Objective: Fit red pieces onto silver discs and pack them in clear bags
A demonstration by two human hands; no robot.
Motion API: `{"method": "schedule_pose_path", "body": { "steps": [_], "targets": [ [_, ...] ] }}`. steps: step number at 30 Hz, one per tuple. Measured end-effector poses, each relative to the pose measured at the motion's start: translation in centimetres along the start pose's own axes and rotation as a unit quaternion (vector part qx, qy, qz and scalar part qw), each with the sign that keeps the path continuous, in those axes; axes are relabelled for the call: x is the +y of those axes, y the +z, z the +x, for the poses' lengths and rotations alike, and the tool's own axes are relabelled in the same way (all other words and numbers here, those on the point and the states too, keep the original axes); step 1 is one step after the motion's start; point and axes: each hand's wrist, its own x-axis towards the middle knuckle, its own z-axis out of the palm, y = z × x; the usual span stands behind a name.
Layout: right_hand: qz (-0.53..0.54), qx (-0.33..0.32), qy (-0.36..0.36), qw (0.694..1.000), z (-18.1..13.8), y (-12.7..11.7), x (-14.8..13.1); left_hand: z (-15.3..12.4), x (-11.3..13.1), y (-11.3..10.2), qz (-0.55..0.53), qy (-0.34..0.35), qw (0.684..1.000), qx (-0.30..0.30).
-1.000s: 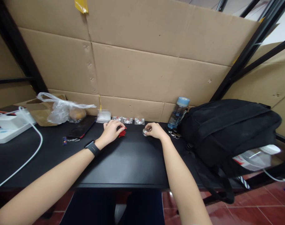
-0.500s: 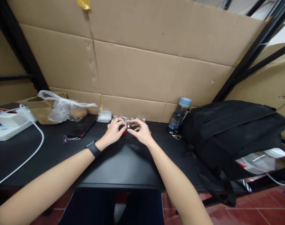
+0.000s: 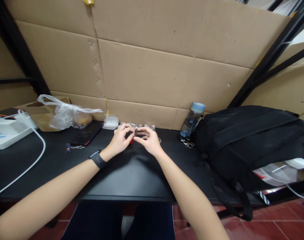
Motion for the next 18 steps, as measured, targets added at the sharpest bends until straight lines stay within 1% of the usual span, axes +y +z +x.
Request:
{"method": "schedule_pose_path", "body": {
  "steps": [5, 9, 12, 15, 18],
  "targets": [
    [0.031, -0.005, 0.025, 0.999, 0.0, 0.0, 0.2, -0.2, 0.3, 0.1, 0.040, 0.012, 0.999, -0.001],
    [0.024, -0.025, 0.032, 0.999, 0.2, -0.8, 0.5, -0.3, 0.5, 0.1, 0.070, 0.021, 0.997, -0.002],
    [-0.059, -0.052, 0.015, 0.997, 0.5, -1.7, 0.5, -0.3, 0.6, -0.1, 0.077, 0.027, 0.997, 0.010],
    [-0.150, -0.056, -0.019, 0.987, 0.7, -2.2, 0.6, -0.3, 0.6, -0.2, 0.069, 0.034, 0.997, 0.021],
    [-0.169, -0.053, -0.039, 0.983, 0.6, -2.1, 0.8, -0.3, 0.5, -0.3, 0.060, 0.041, 0.997, 0.023]
  ]
}}
